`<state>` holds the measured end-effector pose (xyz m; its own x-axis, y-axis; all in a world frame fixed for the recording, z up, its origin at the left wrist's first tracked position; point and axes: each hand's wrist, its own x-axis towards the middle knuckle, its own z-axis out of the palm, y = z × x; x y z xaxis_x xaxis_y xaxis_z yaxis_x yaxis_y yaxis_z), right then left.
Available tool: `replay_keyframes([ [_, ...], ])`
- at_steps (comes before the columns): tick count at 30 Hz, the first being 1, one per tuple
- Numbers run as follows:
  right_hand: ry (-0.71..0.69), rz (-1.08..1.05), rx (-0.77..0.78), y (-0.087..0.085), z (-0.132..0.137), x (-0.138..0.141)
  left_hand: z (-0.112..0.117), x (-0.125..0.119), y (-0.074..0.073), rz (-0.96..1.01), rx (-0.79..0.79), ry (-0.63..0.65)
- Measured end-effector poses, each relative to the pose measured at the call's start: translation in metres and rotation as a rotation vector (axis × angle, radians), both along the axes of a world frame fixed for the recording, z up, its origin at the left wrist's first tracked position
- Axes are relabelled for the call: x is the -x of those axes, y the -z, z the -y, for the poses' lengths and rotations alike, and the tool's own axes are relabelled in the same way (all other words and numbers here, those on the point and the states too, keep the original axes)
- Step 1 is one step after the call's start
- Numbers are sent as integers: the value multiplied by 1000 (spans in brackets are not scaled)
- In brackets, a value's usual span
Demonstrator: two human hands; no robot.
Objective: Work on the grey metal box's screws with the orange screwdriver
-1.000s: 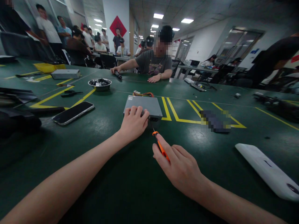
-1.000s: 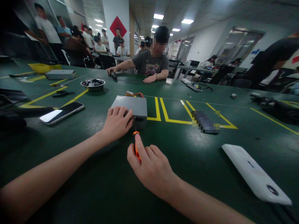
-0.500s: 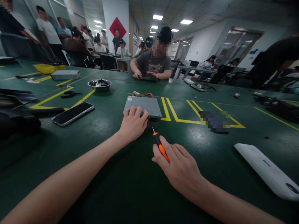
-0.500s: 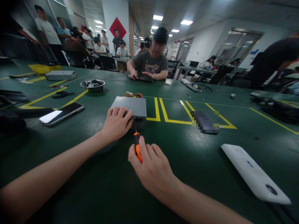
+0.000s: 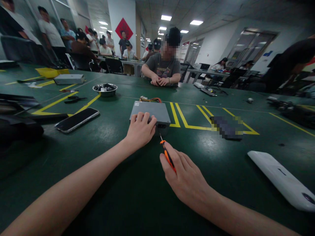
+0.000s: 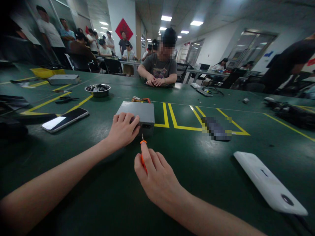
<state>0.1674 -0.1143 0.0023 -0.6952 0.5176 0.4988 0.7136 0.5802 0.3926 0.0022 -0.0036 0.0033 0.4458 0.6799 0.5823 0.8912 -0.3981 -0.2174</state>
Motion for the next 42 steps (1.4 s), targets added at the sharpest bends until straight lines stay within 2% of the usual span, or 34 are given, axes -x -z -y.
replay_keyframes([
  [3, -52, 44, -30, -1, 0, -1, 0, -1, 0, -13, -7, -12],
  [6, -28, 20, -84, -5, 0, -3, 0, -1, 1, 0, 0, -9],
  [10, 26, -23, -36, -4, 3, 0, 0, -1, 1, -4, -8, -16],
  [13, -9, 15, -3, -1, 4, 3, 0, -1, 0, 0, -6, -6],
  [16, -70, 43, -52, -3, 4, 2, 0, -1, 0, 17, 6, 6],
  [19, -50, 31, -83, -7, 3, -1, 0, -1, 0, 19, 6, 9],
  [23, 8, 4, 2, -3, 3, 1, 0, -1, 0, -10, -9, -8],
  [27, -46, 62, 68, 3, 3, 4, 0, -1, 0, -3, -11, -9],
  [34, -80, -4, -29, -3, -1, -1, -1, -1, 1, 11, -6, 0],
  [38, -44, 0, 17, 2, 1, 2, -1, -1, 0, -1, -13, -4],
  [42, -54, 35, -50, 5, 1, 6, 0, -1, 0, 6, -13, -2],
])
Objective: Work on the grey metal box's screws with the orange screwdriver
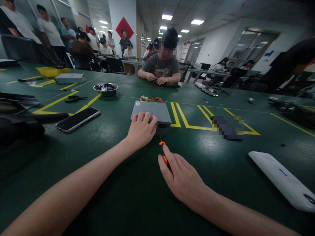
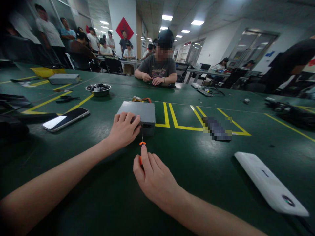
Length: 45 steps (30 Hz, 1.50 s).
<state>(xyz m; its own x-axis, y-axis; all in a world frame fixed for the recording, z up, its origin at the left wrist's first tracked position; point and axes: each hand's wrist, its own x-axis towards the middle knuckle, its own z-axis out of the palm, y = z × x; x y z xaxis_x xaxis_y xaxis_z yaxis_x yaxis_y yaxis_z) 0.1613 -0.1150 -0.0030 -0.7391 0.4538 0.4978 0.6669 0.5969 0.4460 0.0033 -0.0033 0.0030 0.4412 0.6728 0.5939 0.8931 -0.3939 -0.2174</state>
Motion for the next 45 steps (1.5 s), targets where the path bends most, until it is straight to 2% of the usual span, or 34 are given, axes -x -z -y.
replay_keyframes([
  [8, 5, -34, -38, -13, -2, -6, 0, 0, 0, 32, 19, 19],
  [15, -2, -19, 80, -3, -1, -1, 0, -2, -2, 32, 20, 5],
  [22, -63, -29, -14, -12, -6, -6, -2, -2, -2, 64, 54, 24],
  [30, -89, -87, 168, -12, -7, -15, -4, -4, -2, 62, 66, 16],
  [37, -135, -68, 55, -19, -13, -19, -8, -4, -3, 43, 63, 11],
  [43, -114, -101, 234, -14, -12, -17, -8, -3, -2, 21, 76, 6],
  [45, -115, -84, 225, -13, -11, -15, -8, -2, -2, 19, 73, 0],
])
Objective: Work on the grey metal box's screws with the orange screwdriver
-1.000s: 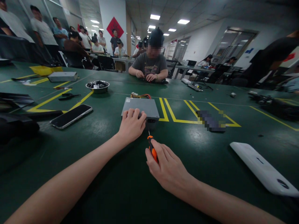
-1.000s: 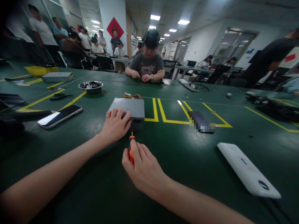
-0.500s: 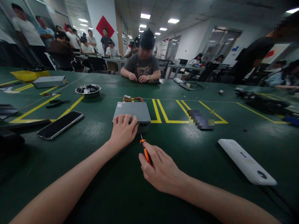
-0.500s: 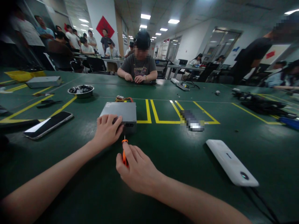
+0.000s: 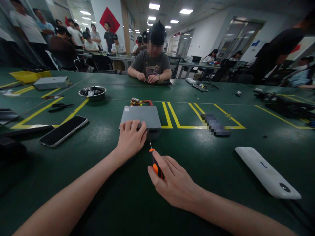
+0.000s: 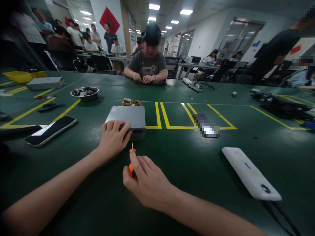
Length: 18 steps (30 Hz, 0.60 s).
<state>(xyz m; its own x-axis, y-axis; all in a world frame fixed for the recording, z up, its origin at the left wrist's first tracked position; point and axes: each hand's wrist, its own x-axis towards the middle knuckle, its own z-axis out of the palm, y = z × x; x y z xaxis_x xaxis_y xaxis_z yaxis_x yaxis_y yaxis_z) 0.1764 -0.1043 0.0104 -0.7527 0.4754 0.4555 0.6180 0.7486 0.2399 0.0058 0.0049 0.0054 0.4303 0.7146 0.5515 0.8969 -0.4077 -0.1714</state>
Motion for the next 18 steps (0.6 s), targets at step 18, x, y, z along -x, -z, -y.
replay_keyframes([
  [18, -8, -96, -254, 6, -11, 5, -1, 1, 4, 57, -20, 20],
])
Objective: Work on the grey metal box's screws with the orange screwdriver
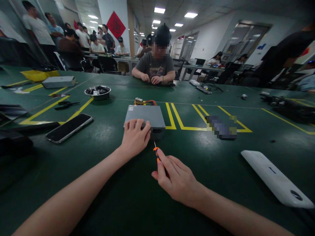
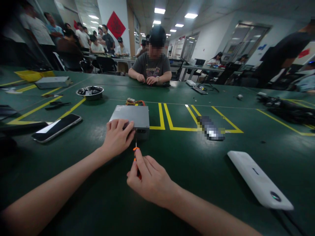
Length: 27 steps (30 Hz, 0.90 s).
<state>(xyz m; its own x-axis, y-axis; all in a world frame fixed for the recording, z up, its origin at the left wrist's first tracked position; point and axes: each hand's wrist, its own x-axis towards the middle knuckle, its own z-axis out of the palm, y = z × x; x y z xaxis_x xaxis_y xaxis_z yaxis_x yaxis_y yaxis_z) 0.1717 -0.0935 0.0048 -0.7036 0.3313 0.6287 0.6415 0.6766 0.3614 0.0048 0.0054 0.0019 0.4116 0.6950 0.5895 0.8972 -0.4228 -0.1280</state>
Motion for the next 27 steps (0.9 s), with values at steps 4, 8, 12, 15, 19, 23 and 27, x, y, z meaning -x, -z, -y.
replay_keyframes([
  [4, -7, 41, 117, 0, 4, -11, 0, 2, -1, -7, 15, 3],
  [8, -45, 27, 155, -3, 11, -28, 0, 3, -2, -3, 26, 8],
  [12, -88, -13, 96, -6, 11, -40, -1, 4, -1, 20, 27, 25],
  [15, -61, -12, 73, -8, 8, -43, -1, 4, 0, 33, 31, 25],
  [19, -48, -9, 55, -10, 5, -42, -1, 4, 0, 21, 26, 14],
  [23, -35, -11, 50, -10, 3, -41, -1, 4, 0, 10, 23, 9],
  [27, -38, -10, 55, -9, 4, -41, -1, 5, 0, 17, 19, 17],
])
